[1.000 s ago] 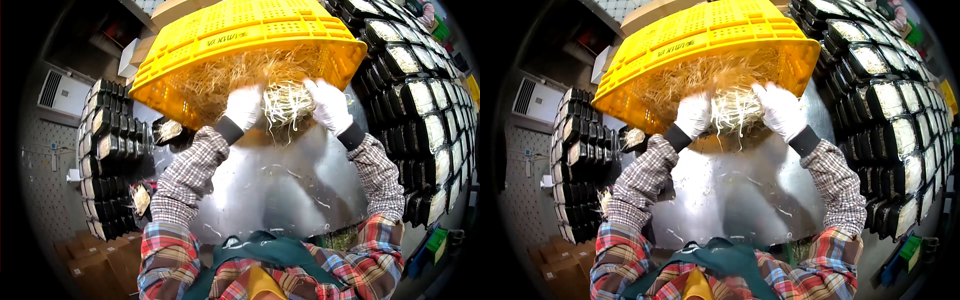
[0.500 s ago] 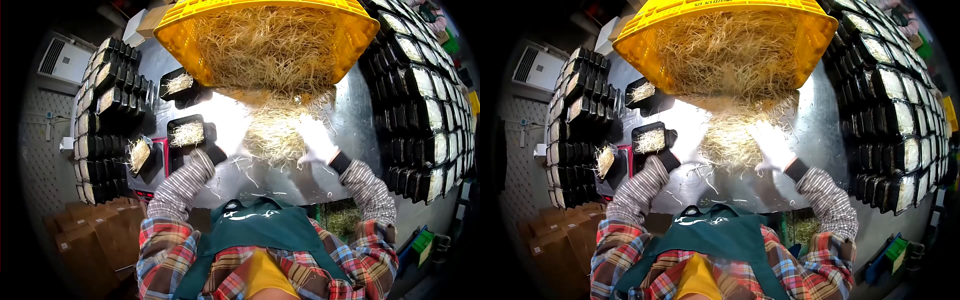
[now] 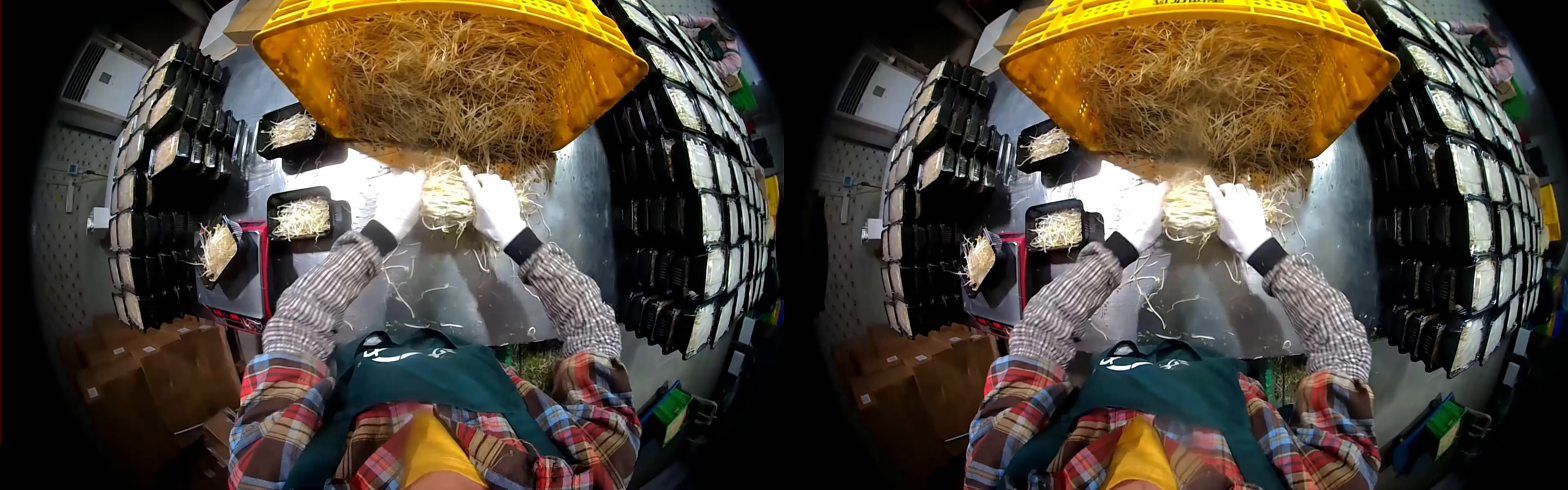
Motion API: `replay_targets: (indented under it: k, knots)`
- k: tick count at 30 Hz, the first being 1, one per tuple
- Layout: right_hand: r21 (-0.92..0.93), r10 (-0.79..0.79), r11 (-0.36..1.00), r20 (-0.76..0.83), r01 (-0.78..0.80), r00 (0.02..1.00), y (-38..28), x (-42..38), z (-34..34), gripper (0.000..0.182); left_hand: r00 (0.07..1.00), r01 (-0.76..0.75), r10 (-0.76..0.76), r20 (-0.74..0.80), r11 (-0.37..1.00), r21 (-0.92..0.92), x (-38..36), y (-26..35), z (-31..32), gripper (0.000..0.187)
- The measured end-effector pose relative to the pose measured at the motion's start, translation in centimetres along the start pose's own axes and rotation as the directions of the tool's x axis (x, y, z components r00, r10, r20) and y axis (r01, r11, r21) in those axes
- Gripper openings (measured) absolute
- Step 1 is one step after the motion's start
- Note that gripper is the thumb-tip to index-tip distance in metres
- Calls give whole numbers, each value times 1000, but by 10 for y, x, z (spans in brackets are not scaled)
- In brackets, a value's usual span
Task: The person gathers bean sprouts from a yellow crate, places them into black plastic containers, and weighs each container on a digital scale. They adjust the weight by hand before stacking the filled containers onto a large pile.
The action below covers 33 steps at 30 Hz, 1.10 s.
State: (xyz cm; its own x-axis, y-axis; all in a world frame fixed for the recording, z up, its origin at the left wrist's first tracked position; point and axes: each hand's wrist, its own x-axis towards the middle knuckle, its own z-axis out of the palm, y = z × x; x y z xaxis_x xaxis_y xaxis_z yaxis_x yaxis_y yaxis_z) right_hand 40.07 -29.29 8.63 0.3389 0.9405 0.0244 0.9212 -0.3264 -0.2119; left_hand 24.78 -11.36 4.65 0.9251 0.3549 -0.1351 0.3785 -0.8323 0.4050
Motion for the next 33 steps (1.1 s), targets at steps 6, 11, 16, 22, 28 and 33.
replay_targets:
  k: [6,11,16,22,28,33]
  knots:
    - [-106,-60,991,227,86,972,-11,-59,9,132,947,-49,-30,320,971,235,-72,17,-28,132]
    - [-103,-64,990,318,102,946,-27,-36,15,138,992,19,-41,115,981,191,-59,9,8,130]
    - [-36,32,999,286,-23,958,-4,24,42,82,992,32,-34,119,999,20,0,-15,19,21]
    - [-155,-152,978,-53,142,987,-15,-17,38,83,987,-64,93,-130,975,211,-48,-9,13,63]
    - [-162,-25,983,347,86,937,-22,1,39,101,992,-21,45,-118,979,202,-53,-26,56,64]
    - [-158,-10,985,324,65,946,-11,26,45,68,996,74,-76,54,997,28,-29,-43,76,17]
